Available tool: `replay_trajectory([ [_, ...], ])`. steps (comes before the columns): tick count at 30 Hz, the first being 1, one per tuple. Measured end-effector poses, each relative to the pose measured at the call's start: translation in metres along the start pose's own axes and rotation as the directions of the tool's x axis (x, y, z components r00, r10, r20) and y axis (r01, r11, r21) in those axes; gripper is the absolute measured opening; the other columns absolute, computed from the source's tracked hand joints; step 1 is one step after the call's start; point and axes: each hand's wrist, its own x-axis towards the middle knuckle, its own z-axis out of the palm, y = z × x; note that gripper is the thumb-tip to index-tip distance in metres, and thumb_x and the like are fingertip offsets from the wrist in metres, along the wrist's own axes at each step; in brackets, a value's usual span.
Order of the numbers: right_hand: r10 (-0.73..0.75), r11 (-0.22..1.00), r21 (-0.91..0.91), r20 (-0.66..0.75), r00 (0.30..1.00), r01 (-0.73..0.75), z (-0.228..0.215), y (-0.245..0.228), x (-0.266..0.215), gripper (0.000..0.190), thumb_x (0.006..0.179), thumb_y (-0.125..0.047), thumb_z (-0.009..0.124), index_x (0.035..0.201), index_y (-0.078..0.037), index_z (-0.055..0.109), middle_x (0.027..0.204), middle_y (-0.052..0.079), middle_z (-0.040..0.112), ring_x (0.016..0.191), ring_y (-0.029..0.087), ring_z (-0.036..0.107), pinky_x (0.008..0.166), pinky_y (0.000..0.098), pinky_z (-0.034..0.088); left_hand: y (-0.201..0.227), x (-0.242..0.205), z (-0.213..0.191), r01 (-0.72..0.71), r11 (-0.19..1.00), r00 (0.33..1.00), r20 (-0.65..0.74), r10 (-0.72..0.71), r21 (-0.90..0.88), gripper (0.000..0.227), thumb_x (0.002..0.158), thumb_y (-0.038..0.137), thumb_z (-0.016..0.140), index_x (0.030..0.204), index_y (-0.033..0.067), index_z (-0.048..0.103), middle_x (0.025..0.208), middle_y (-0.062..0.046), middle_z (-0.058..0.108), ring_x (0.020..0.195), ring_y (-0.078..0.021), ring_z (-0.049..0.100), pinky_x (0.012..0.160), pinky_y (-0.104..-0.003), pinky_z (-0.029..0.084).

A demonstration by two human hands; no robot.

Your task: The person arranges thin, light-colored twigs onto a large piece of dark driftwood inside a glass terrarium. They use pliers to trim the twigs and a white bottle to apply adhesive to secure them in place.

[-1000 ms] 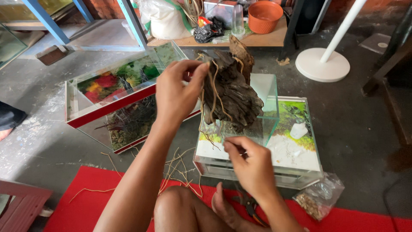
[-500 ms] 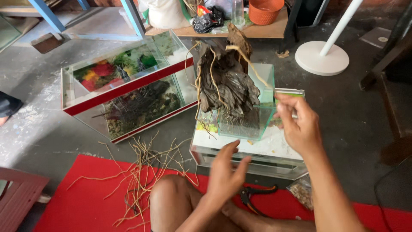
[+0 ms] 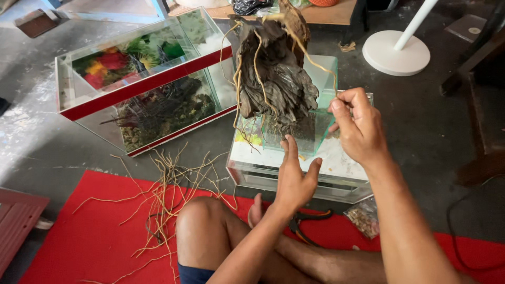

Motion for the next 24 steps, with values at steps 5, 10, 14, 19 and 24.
replay_trajectory([
  [5, 0.011, 1.0, -0.005, -0.021, 1.0, -0.011, 0.005, -0.002, 0.001, 0.02, 0.114, -0.013, 0.055, 0.116, 0.007, 0.059, 0.094, 0.025, 0.07, 0.059, 0.034, 0.071, 0.053, 0.0413, 0.058, 0.003, 0.0, -0.008, -0.017, 1.0, 1.0, 0.004, 0.017, -0.022, 0.087, 0.1, 0.024, 0.065, 0.166, -0.0109, 0.019, 0.162, -0.051, 0.021, 0.15, -0.0623, 0.028, 0.119, -0.067, 0.034],
  [10, 0.028, 1.0, 0.008, -0.02, 0.999, -0.028, 0.014, -0.016, -0.005, 0.019, 0.114, -0.011, 0.053, 0.114, 0.007, 0.058, 0.093, 0.026, 0.069, 0.056, 0.035, 0.071, 0.052, 0.0417, 0.058, -0.011, 0.006, -0.015, -0.006, 1.0, 1.0, -0.021, 0.006, -0.021, 0.085, 0.101, 0.024, 0.065, 0.165, -0.0114, 0.022, 0.16, -0.051, 0.024, 0.15, -0.0615, 0.029, 0.121, -0.067, 0.033],
  [14, 0.046, 0.998, 0.034, -0.047, 0.998, -0.045, 0.026, -0.026, -0.013, 0.019, 0.114, -0.01, 0.05, 0.113, 0.008, 0.056, 0.091, 0.024, 0.068, 0.061, 0.033, 0.073, 0.058, 0.0414, 0.06, -0.012, 0.016, -0.032, -0.07, 0.998, 0.998, -0.009, 0.07, -0.006, 0.079, 0.102, 0.02, 0.063, 0.163, -0.0126, 0.027, 0.164, -0.049, 0.021, 0.15, -0.0625, 0.028, 0.12, -0.068, 0.032],
  [19, 0.054, 0.998, 0.049, -0.069, 0.996, -0.05, 0.031, -0.028, -0.017, 0.019, 0.115, -0.009, 0.049, 0.112, 0.008, 0.057, 0.087, 0.022, 0.066, 0.064, 0.033, 0.074, 0.061, 0.0408, 0.06, -0.018, 0.022, -0.037, -0.116, 0.993, 0.993, -0.002, 0.116, 0.004, 0.074, 0.102, 0.018, 0.064, 0.16, -0.0152, 0.032, 0.163, -0.05, 0.02, 0.149, -0.0642, 0.027, 0.119, -0.07, 0.033],
  [24, 0.148, 0.964, 0.248, -0.195, 0.969, -0.098, 0.034, -0.035, -0.024, 0.014, 0.114, -0.006, 0.052, 0.114, 0.006, 0.058, 0.1, 0.021, 0.07, 0.076, 0.025, 0.072, 0.07, 0.0398, 0.065, -0.012, 0.012, -0.042, -0.076, 0.997, 0.996, 0.043, 0.076, 0.011, 0.075, 0.099, 0.018, 0.067, 0.161, -0.0104, 0.036, 0.164, -0.044, 0.027, 0.147, -0.0605, 0.036, 0.117, -0.066, 0.04],
])
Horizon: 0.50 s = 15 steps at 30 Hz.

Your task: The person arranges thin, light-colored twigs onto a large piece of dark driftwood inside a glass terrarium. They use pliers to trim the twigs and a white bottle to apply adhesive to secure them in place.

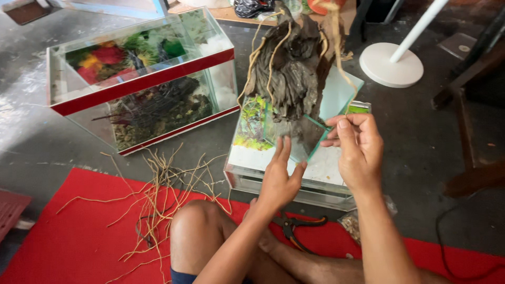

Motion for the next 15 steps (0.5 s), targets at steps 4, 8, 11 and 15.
replay_trajectory([
  [4, 0.092, 0.995, 0.042, -0.13, 0.987, -0.087, -0.014, 0.003, -0.027, 0.011, 0.114, -0.006, 0.056, 0.116, 0.002, 0.061, 0.102, 0.014, 0.069, 0.079, 0.017, 0.066, 0.072, 0.0344, 0.065, -0.033, -0.014, 0.004, 0.086, 0.996, 0.995, 0.041, -0.086, -0.004, 0.064, 0.094, 0.027, 0.074, 0.149, -0.0012, 0.06, 0.138, -0.03, 0.067, 0.132, -0.0467, 0.062, 0.098, -0.05, 0.06],
  [8, 0.14, 0.988, -0.033, -0.204, 0.969, -0.149, -0.012, 0.016, -0.073, 0.006, 0.106, -0.003, 0.069, 0.107, 0.002, 0.07, 0.094, 0.013, 0.071, 0.073, 0.015, 0.069, 0.07, 0.0327, 0.063, -0.035, -0.023, 0.0, 0.113, 0.976, 0.992, -0.029, -0.121, -0.188, 0.032, 0.094, 0.025, 0.08, 0.122, 0.0081, 0.082, 0.101, -0.014, 0.084, 0.098, -0.026, 0.082, 0.072, -0.035, 0.065],
  [11, 0.167, 0.98, -0.077, -0.168, 0.971, -0.182, 0.001, 0.013, -0.101, 0.006, 0.102, -0.005, 0.071, 0.103, 0.001, 0.072, 0.096, 0.013, 0.075, 0.085, 0.015, 0.071, 0.081, 0.03, 0.06, 0.002, -0.021, -0.016, 0.127, 0.955, 0.987, -0.062, -0.149, -0.268, 0.033, 0.093, 0.026, 0.078, 0.12, 0.0078, 0.081, 0.104, -0.009, 0.084, 0.094, -0.0133, 0.076, 0.074, -0.027, 0.061],
  [15, 0.109, 0.964, -0.236, -0.072, 0.991, -0.123, 0.017, -0.002, -0.115, 0.006, 0.099, -0.008, 0.071, 0.1, -0.004, 0.076, 0.096, 0.006, 0.076, 0.093, 0.015, 0.07, 0.085, 0.0269, 0.054, 0.04, -0.011, -0.031, 0.083, 0.958, 0.994, -0.043, -0.098, -0.275, 0.039, 0.091, 0.028, 0.077, 0.123, 0.0057, 0.078, 0.108, -0.006, 0.083, 0.096, -0.006, 0.073, 0.076, -0.022, 0.06],
])
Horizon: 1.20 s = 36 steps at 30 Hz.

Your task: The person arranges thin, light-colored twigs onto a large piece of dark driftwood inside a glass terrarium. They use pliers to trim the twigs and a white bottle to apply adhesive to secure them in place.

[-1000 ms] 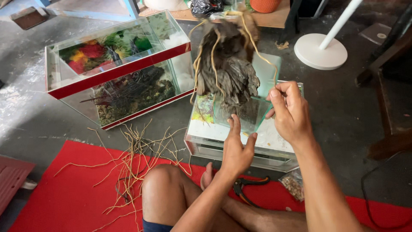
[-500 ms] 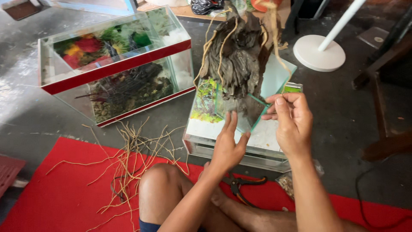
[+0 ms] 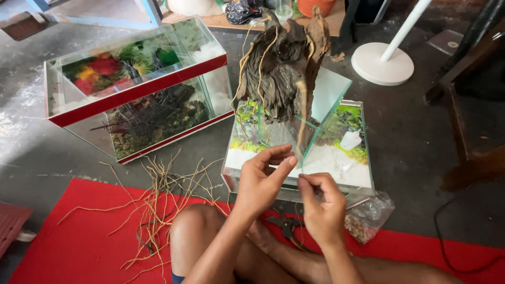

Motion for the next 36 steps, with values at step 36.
replay_trajectory([
  [36, -0.026, 0.977, -0.208, 0.124, 0.992, 0.052, 0.004, 0.035, -0.003, 0.004, 0.095, -0.008, 0.074, 0.093, -0.008, 0.077, 0.086, 0.004, 0.074, 0.074, 0.014, 0.066, 0.073, 0.029, 0.053, -0.017, 0.022, 0.004, 0.165, 0.986, 0.986, -0.028, -0.165, 0.021, 0.021, 0.095, 0.027, 0.073, 0.091, 0.0081, 0.081, 0.074, -0.002, 0.077, 0.061, -0.0088, 0.064, 0.061, -0.03, 0.053],
])
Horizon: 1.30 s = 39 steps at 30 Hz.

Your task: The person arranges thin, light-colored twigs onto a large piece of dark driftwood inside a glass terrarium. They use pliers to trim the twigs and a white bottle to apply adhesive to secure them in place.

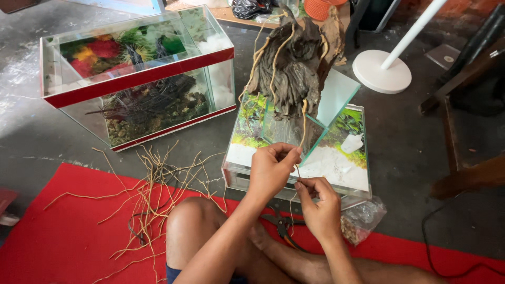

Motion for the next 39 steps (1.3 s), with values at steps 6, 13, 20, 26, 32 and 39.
replay_trajectory([
  [6, 0.057, 0.998, -0.041, 0.027, 0.998, -0.056, -0.003, 0.002, -0.002, 0.008, 0.096, -0.014, 0.074, 0.097, -0.008, 0.08, 0.086, 0.003, 0.075, 0.077, 0.013, 0.066, 0.077, 0.0286, 0.052, -0.016, -0.003, 0.004, -0.066, 0.995, 0.997, 0.04, 0.069, -0.079, 0.015, 0.096, 0.023, 0.075, 0.096, 0.0085, 0.08, 0.076, 0.0, 0.078, 0.065, -0.0055, 0.064, 0.065, -0.026, 0.054],
  [13, 0.069, 0.996, -0.062, 0.104, 0.992, -0.063, -0.001, 0.013, -0.009, 0.006, 0.094, -0.013, 0.076, 0.094, -0.009, 0.08, 0.087, 0.003, 0.077, 0.078, 0.014, 0.067, 0.076, 0.0291, 0.053, -0.03, -0.015, -0.005, -0.03, 0.993, 0.997, 0.064, 0.037, -0.111, 0.016, 0.095, 0.022, 0.075, 0.099, 0.0067, 0.079, 0.077, -0.003, 0.078, 0.059, -0.0062, 0.065, 0.061, -0.026, 0.054],
  [20, 0.038, 0.999, -0.016, 0.259, 0.965, -0.035, 0.001, 0.004, -0.013, 0.008, 0.093, -0.014, 0.075, 0.095, -0.01, 0.082, 0.092, 0.002, 0.079, 0.084, 0.012, 0.074, 0.074, 0.0273, 0.055, -0.031, -0.024, -0.027, -0.009, 0.978, 0.998, 0.062, 0.022, -0.21, 0.014, 0.094, 0.019, 0.078, 0.098, 0.0057, 0.08, 0.077, -0.007, 0.079, 0.063, -0.0107, 0.07, 0.061, -0.026, 0.057],
  [26, 0.089, 0.996, -0.014, 0.242, 0.966, -0.089, 0.002, -0.013, -0.013, 0.016, 0.092, -0.016, 0.076, 0.106, -0.011, 0.082, 0.101, 0.001, 0.083, 0.086, 0.012, 0.076, 0.077, 0.0263, 0.059, -0.02, -0.032, -0.041, -0.051, 0.991, 0.997, 0.051, 0.058, -0.123, 0.014, 0.094, 0.02, 0.078, 0.099, 0.0082, 0.081, 0.078, -0.003, 0.08, 0.064, -0.0063, 0.069, 0.065, -0.023, 0.055],
  [32, 0.202, 0.968, 0.131, 0.106, 0.974, -0.215, -0.024, -0.054, 0.009, 0.028, 0.098, -0.017, 0.069, 0.121, -0.003, 0.078, 0.116, 0.01, 0.082, 0.108, 0.015, 0.074, 0.098, 0.0283, 0.057, -0.01, -0.047, -0.04, -0.361, 0.891, 0.932, 0.063, 0.358, 0.276, 0.017, 0.094, 0.03, 0.073, 0.1, 0.018, 0.083, 0.092, 0.004, 0.084, 0.078, -0.0106, 0.075, 0.074, -0.03, 0.057],
  [39, 0.134, 0.987, 0.084, 0.063, 0.989, -0.139, -0.034, -0.073, 0.036, 0.017, 0.098, -0.017, 0.078, 0.088, -0.003, 0.077, 0.064, 0.002, 0.063, 0.063, 0.006, 0.053, 0.063, 0.023, 0.044, -0.01, -0.063, -0.04, -0.547, 0.785, 0.835, 0.127, 0.535, 0.291, 0.017, 0.098, 0.031, 0.069, 0.104, 0.0179, 0.08, 0.095, 0.001, 0.082, 0.085, -0.0223, 0.075, 0.075, -0.038, 0.054],
])
